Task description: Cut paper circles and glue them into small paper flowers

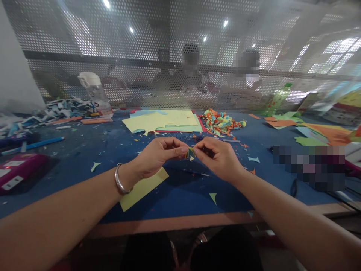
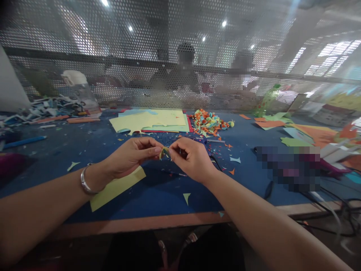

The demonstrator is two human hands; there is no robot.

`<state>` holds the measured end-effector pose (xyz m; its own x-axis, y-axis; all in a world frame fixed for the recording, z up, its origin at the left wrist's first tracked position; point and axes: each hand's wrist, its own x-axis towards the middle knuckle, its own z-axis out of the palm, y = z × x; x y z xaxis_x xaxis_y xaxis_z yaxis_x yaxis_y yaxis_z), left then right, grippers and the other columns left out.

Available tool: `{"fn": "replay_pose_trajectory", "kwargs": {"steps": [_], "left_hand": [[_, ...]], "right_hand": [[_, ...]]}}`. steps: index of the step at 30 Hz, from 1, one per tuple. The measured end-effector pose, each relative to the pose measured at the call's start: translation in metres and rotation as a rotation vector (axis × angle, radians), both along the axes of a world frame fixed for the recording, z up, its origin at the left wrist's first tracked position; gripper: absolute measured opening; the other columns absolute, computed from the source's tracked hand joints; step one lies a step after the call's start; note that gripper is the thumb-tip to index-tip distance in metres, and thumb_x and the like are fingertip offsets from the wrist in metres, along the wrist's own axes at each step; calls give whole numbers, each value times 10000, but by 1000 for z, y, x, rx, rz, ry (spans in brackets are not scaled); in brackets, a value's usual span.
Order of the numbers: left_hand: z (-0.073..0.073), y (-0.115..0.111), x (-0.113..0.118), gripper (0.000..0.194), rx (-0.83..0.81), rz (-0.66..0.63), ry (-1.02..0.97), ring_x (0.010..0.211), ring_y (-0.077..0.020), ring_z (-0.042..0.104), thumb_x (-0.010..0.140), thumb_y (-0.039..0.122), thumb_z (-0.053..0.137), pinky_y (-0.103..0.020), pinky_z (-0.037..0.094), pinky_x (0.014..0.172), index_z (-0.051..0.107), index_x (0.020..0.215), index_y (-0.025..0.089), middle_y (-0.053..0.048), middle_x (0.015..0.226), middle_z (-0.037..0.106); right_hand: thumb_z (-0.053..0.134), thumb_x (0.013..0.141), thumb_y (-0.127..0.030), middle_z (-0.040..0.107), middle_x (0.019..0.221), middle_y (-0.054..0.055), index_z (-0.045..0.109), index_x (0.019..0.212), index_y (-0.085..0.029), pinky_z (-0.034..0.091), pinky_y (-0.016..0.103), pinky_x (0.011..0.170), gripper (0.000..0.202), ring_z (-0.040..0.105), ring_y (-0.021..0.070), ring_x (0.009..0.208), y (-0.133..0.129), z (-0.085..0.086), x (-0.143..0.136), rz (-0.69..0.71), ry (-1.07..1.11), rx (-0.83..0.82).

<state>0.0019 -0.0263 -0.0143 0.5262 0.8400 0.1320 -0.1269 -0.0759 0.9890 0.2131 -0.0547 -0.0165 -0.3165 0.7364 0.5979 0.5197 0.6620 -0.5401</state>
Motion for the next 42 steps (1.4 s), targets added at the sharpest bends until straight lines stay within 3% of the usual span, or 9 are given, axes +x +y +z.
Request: {"fn": "replay_pose_trajectory", "kwargs": {"steps": [15, 26, 42], "left_hand": [[2, 1, -1, 145, -3, -19, -7, 744, -98, 604, 760, 281, 817, -248, 468, 755, 774, 830, 162, -17, 780, 711], [2, 2, -2, 248, -9, -25, -13, 837, -105, 651, 684, 210, 872, -265, 490, 867, 762, 901, 166, -13, 894, 736], [4, 2, -6, 214, 30, -86, -1, 815, -89, 658, 716, 191, 853, -240, 495, 853, 768, 912, 177, -3, 870, 744]], "right_hand": [[594, 903, -233, 594, 708, 4, 668, 804, -159, 402, 231, 540, 144, 494, 80, 598, -1, 2, 0, 9, 14, 30], [615, 906, -245, 588, 697, -3, 678, 809, -157, 394, 231, 532, 145, 482, 76, 590, -2, 2, 0, 15, 36, 50], [634, 902, -240, 591, 697, -12, 684, 822, -163, 392, 228, 534, 122, 490, 73, 592, -3, 3, 2, 22, 34, 78]]}}
